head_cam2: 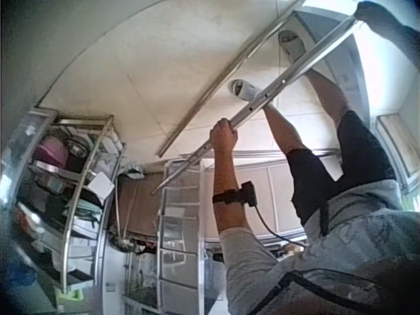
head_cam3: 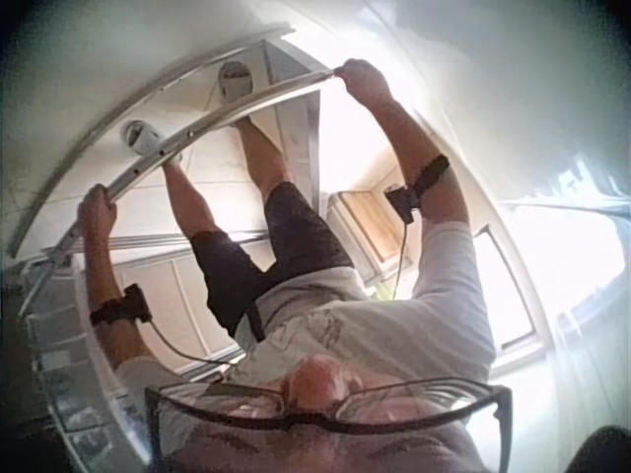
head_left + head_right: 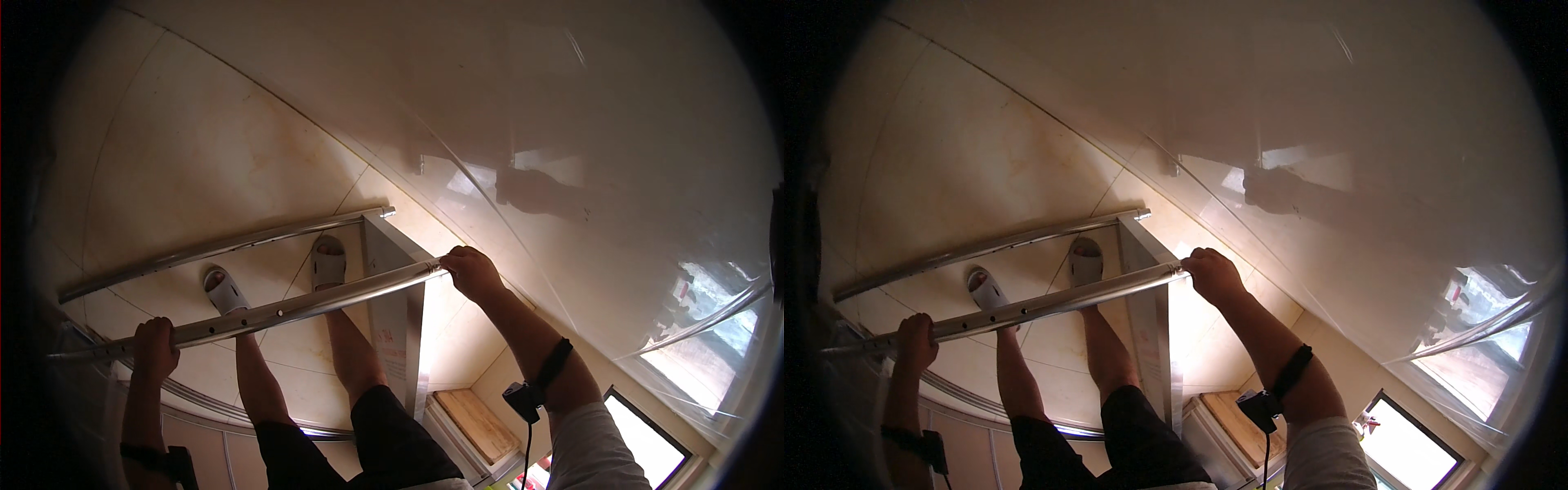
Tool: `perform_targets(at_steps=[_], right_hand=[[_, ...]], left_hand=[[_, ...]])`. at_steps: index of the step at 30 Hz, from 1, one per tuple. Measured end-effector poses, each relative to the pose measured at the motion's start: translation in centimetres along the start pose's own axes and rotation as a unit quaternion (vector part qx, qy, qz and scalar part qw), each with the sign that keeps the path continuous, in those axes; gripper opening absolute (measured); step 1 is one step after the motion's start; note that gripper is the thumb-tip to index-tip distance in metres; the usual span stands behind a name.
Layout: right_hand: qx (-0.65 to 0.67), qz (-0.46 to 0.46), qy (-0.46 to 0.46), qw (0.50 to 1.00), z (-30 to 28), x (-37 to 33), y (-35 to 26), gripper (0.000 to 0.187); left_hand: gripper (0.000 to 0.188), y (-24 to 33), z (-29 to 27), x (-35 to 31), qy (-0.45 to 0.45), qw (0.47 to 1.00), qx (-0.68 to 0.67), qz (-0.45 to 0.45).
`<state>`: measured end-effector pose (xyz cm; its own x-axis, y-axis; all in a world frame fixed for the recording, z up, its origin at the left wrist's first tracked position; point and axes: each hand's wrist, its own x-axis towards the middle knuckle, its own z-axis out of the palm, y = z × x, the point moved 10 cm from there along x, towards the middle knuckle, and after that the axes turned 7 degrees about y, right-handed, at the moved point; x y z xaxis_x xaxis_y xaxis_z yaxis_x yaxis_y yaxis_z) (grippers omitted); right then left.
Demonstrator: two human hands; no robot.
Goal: The recorder disassembles a stainless steel shelving unit by unscrewing fasteners and separating the shelves from the frame poles.
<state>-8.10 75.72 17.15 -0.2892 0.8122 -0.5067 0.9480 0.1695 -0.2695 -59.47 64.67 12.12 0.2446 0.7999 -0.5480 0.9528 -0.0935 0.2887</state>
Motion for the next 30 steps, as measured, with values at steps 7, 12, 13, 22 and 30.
perform_targets(at_steps=[7, 12, 13, 22, 30], right_hand=[[-0.016, 0.166, -0.137, 0.977, 2.9, 0.2, 2.3, 0.010], [0.496, 0.519, -0.001, 0.697, 6.1, -3.0, 3.3, 0.014], [0.532, 0.533, 0.043, 0.656, 6.7, -3.1, 3.3, 0.015], [0.110, 0.165, 0.079, 0.977, -1.8, -1.1, 2.2, 0.016], [-0.021, -0.026, 0.005, 0.999, -1.1, 0.9, -0.5, 0.013]], left_hand=[[0.026, 0.7, -0.7, 0.4, -0.002, 1.000, -0.003, 0.005], [0.024, 0.7, -0.7, 0.3, 0.009, 1.000, -0.012, 0.004], [0.023, 0.6, -0.8, 0.4, 0.012, 1.000, -0.003, -0.001], [0.023, 0.6, -0.4, 0.4, -0.022, 1.000, -0.013, -0.007], [0.027, 0.3, 0.2, 0.2, -0.012, 1.000, 0.004, -0.003]])
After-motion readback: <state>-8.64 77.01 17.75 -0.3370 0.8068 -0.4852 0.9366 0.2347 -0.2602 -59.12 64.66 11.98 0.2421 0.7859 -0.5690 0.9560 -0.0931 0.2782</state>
